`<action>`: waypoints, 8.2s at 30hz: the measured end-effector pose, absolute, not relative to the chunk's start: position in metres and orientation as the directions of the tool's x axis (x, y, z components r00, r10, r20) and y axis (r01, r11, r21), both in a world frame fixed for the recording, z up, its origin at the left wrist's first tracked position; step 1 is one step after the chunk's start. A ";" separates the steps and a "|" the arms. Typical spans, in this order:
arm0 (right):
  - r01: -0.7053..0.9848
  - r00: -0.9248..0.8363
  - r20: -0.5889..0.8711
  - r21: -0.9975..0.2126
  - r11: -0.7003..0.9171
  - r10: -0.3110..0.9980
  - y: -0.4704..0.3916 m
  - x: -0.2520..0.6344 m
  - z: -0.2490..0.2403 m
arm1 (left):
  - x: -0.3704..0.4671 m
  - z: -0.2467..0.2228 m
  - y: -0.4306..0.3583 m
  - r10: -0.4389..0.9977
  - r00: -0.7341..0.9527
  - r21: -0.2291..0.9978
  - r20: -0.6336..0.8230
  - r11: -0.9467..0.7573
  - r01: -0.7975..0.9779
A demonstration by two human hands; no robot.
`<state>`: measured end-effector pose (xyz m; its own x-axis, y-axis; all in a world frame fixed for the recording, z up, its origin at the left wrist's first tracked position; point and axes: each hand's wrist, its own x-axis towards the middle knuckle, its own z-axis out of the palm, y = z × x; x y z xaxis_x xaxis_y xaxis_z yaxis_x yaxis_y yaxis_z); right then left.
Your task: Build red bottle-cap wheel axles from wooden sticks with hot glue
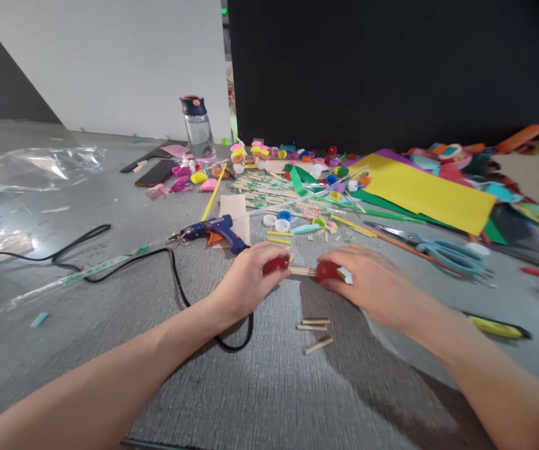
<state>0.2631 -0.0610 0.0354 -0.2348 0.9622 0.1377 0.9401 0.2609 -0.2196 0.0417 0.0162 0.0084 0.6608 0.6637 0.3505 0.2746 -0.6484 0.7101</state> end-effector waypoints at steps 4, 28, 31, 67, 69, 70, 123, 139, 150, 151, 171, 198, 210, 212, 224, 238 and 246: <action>0.943 -0.230 0.124 -0.218 0.252 0.965 -0.062 0.263 0.037 | 0.043 0.008 0.016 0.684 0.643 0.730 0.344 -0.625 0.275; 0.952 -0.192 0.080 -0.228 0.206 0.978 -0.061 0.260 0.040 | 0.038 0.009 0.020 0.704 0.589 0.840 0.396 -0.537 0.076; 0.950 -0.193 0.079 -0.233 0.206 0.978 -0.061 0.260 0.040 | 0.038 0.009 0.020 0.710 0.589 0.852 0.384 -0.519 0.070; 0.959 -0.157 0.051 -0.231 0.165 0.986 -0.065 0.266 0.041 | 0.028 0.011 0.016 0.715 0.652 0.659 0.252 -0.620 0.426; 0.962 -0.152 0.045 -0.224 0.158 0.987 -0.065 0.266 0.042 | 0.028 0.011 0.016 0.715 0.650 0.656 0.259 -0.624 0.425; 0.963 -0.151 0.042 -0.221 0.156 0.988 -0.065 0.266 0.042 | 0.028 0.011 0.016 0.715 0.647 0.654 0.263 -0.626 0.425; 0.979 -0.130 0.119 -0.140 0.146 0.984 -0.043 0.202 0.045 | 0.035 0.002 0.007 0.634 0.689 0.557 0.352 -0.733 0.390; 0.960 -0.047 0.065 -0.274 0.063 0.997 -0.065 0.237 0.077 | 0.029 0.002 0.011 0.642 0.652 0.528 0.404 -0.746 0.406; 0.866 -0.342 -0.060 -0.409 0.289 0.938 -0.114 0.253 0.032 | 0.026 0.027 -0.006 0.519 0.439 0.444 0.733 -0.855 0.268; 0.861 -0.345 -0.045 -0.412 0.297 0.937 -0.115 0.252 0.029 | 0.026 0.027 -0.009 0.475 0.505 0.413 0.721 -0.879 0.239; 0.843 -0.363 0.083 -0.394 0.365 0.928 -0.115 0.251 0.018 | 0.032 0.024 -0.028 0.403 0.895 0.392 0.189 -0.867 0.307; 0.819 -0.393 0.108 -0.410 0.401 0.913 -0.124 0.245 0.013 | 0.036 0.015 -0.043 0.480 0.874 0.442 0.072 -0.801 0.403; 0.870 -0.350 0.144 -0.317 0.378 0.926 -0.122 0.245 0.010 | 0.032 0.012 -0.041 0.522 0.768 0.508 0.371 -0.806 0.302; 0.859 -0.335 0.177 -0.345 0.377 0.925 -0.122 0.248 0.013 | 0.031 0.014 -0.034 0.589 0.664 0.535 0.460 -0.781 0.322; 0.896 -0.131 0.366 -0.355 0.268 0.921 -0.112 0.271 0.024 | 0.034 0.008 0.004 0.709 0.624 0.428 0.330 -0.701 0.570; 0.935 -0.166 0.308 -0.253 0.249 0.937 -0.092 0.270 0.015 | 0.027 0.016 0.011 0.659 0.695 0.485 0.287 -0.726 0.488; 0.935 -0.163 0.314 -0.254 0.248 0.935 -0.096 0.271 0.014 | 0.028 0.016 0.010 0.655 0.703 0.482 0.277 -0.728 0.488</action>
<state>0.2712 -0.0957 0.0144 -0.1628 0.9355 0.3138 0.9350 0.2478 -0.2538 0.0278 0.0099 0.0155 0.7032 0.6550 0.2766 0.4879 -0.7275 0.4824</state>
